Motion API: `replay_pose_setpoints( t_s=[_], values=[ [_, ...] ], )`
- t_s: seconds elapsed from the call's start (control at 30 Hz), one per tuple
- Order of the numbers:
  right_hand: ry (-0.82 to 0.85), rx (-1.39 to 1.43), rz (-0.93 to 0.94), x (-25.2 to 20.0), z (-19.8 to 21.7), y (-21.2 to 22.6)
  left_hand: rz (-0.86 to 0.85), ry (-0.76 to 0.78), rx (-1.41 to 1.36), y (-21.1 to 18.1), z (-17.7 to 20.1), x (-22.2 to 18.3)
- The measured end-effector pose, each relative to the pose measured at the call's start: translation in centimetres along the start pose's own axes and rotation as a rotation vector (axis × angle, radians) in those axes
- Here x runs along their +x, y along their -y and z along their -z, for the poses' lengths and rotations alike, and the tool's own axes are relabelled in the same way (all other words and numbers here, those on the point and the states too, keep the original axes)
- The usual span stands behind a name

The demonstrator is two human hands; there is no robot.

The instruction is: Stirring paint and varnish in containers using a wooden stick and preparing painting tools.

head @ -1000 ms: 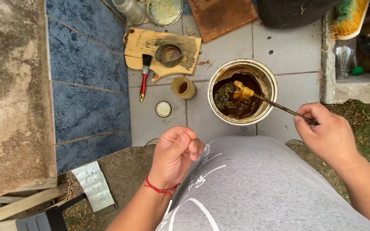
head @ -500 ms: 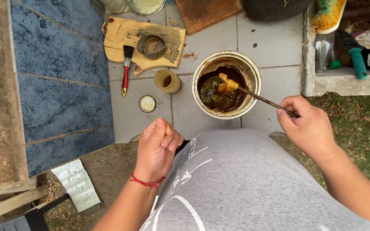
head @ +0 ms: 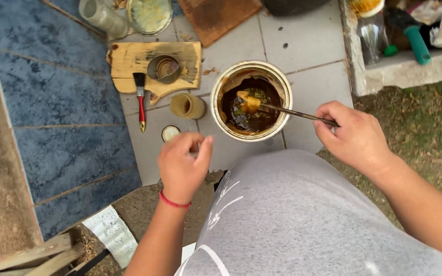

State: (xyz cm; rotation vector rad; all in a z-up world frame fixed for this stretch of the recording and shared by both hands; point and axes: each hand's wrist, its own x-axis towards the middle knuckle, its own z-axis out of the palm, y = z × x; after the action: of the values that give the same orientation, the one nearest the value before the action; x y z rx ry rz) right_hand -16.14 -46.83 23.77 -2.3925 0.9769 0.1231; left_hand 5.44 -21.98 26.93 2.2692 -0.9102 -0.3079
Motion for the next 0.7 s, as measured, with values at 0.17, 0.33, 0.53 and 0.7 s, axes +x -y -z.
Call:
replay_pose_setpoints(
  t_s=[0.17,0.33,0.53,0.7],
  values=[
    [0.038,-0.007,0.004,0.4,0.1,0.6,-0.151,-0.026,0.438,-2.2,-1.7,5.5],
    [0.052,0.026,-0.020,0.5,0.3,0.9,-0.177,-0.028,0.662,-2.0,-4.3,8.4],
    [0.010,0.041,0.032,0.9,0.1,0.4,-0.160,0.012,0.733,-2.9,-4.5,9.2],
    [-0.022,0.049,0.089,1.0,0.1,0.2,-0.141,0.040,0.712,-3.3,-3.4,9.1]
  ],
)
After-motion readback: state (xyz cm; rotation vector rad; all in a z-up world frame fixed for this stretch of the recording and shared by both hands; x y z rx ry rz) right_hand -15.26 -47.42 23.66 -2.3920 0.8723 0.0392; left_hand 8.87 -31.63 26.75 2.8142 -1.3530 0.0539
